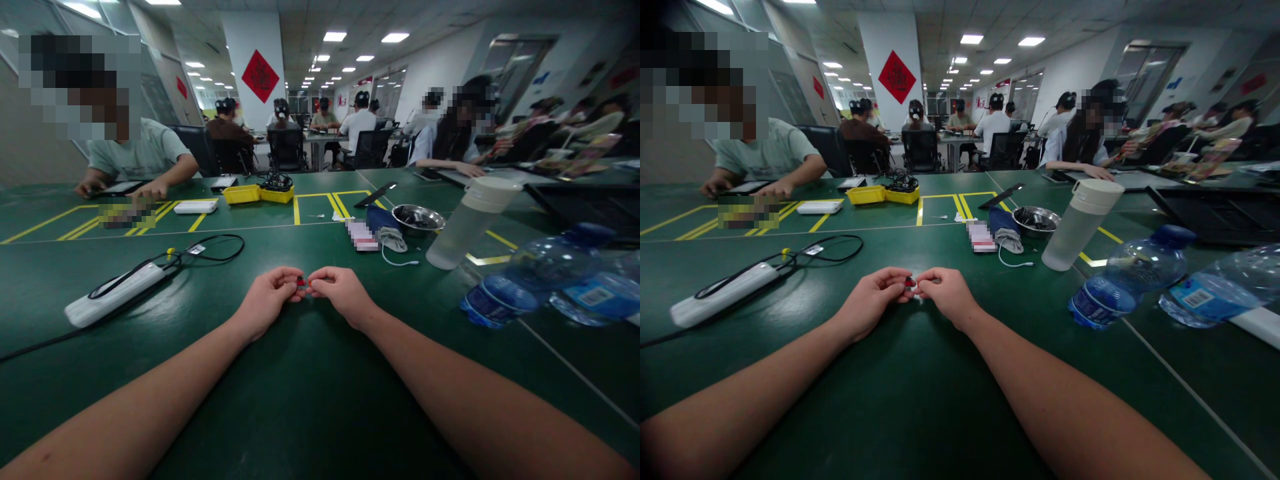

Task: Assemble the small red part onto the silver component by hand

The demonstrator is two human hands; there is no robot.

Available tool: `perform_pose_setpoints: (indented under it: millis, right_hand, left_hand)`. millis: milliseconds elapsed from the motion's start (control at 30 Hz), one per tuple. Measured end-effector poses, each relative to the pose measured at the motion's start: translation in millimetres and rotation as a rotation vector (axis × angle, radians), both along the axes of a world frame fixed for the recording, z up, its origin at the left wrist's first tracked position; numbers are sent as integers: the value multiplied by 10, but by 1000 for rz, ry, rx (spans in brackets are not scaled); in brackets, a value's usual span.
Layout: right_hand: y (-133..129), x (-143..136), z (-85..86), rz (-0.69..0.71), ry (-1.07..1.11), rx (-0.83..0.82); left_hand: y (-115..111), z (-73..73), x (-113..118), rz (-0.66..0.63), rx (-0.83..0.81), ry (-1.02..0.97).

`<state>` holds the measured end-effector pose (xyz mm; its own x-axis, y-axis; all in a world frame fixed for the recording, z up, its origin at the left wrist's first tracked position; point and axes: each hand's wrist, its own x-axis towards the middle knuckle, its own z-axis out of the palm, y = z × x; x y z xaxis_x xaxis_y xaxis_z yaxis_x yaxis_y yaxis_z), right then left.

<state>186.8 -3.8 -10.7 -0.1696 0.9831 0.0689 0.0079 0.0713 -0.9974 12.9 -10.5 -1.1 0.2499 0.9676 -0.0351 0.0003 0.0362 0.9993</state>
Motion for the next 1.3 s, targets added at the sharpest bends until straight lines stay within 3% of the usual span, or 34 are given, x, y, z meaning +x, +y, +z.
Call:
perform_pose_setpoints:
  millis: [433,667,933,1300]
  right_hand:
    - [-4,7,19,24,37,-31]
    - [-13,4,15,21,28,-12]
    - [12,24,-35,29,3,17]
    - [6,7,-8,-4,-9,31]
  left_hand:
    - [7,-54,-23,3,7,-18]
    - [-21,4,-7,-33,45,10]
    - [-9,32,11,-7,-72,-52]
    - [-5,21,27,-1,-47,-12]
